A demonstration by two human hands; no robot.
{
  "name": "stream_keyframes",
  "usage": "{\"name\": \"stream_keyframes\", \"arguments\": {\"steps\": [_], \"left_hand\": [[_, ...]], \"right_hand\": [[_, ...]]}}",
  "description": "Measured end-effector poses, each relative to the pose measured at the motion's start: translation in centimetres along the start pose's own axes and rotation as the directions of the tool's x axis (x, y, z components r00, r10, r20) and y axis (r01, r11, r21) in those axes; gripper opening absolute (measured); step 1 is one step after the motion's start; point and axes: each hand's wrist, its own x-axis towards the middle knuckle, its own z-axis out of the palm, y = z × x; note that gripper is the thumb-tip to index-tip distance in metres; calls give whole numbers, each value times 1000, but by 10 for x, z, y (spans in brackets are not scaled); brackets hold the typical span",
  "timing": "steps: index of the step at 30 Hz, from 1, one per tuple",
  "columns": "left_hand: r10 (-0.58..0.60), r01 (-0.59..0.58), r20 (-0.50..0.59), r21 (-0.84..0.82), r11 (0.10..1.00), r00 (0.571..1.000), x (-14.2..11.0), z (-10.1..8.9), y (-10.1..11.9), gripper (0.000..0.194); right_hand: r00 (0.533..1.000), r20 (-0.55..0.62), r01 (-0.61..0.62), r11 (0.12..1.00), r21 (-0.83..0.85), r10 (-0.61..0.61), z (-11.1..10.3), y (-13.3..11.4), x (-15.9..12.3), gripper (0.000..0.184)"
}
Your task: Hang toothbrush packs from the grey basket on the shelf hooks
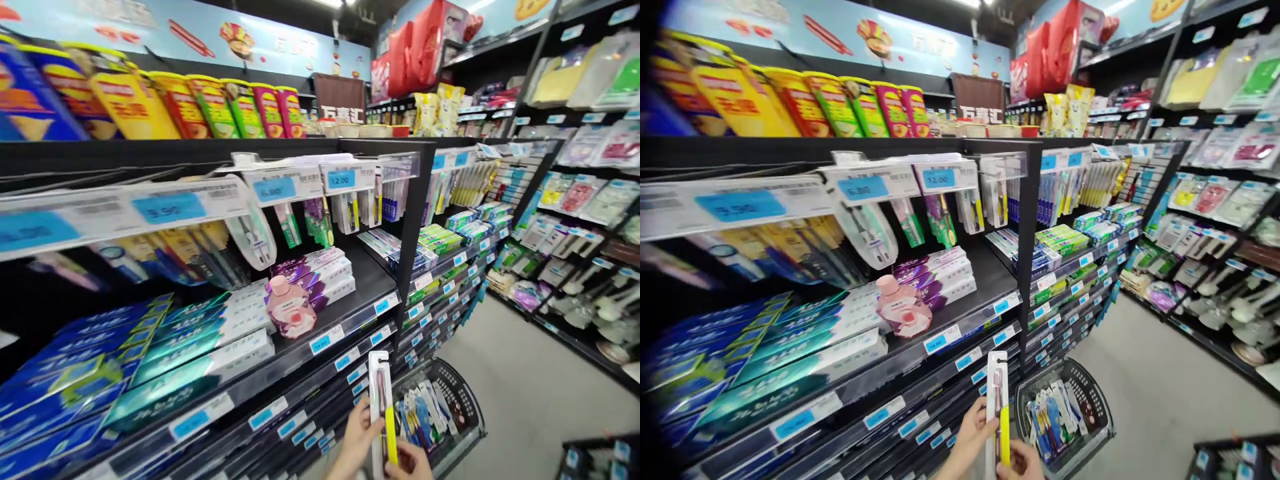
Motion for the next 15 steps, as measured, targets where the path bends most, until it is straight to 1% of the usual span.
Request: {"name": "stream_keyframes", "arguments": {"steps": [2, 4, 6, 8, 11, 13, 15], "left_hand": [[-45, 43, 50, 37, 998, 998, -5, 5, 14, 53], [-60, 55, 60, 76, 996, 996, -10, 7, 24, 52], [-58, 54, 46, 97, 994, 997, -14, 6, 27, 49], [-58, 58, 0, 88, 994, 998, -17, 1, 24, 47], [-68, 74, -108, 51, 996, 992, -16, -6, 15, 46], [-64, 71, -146, 39, 997, 987, -11, -8, 10, 47], [-50, 57, -166, 36, 998, 985, -2, -5, 8, 50]], "right_hand": [[998, -55, 26, 996, -80, -30, 3, -15, -12, 55], [994, -99, 25, 986, -163, -41, 7, -34, -24, 40], [993, -113, 2, 976, -219, -27, 12, -50, -31, 27], [993, -115, -19, 970, -242, -9, 15, -59, -33, 21], [991, -134, -53, 972, -227, 23, 15, -54, -32, 19], [982, -181, -92, 973, -210, 54, 11, -44, -29, 25], [969, -236, -127, 971, -200, 78, 3, -38, -22, 33]]}}
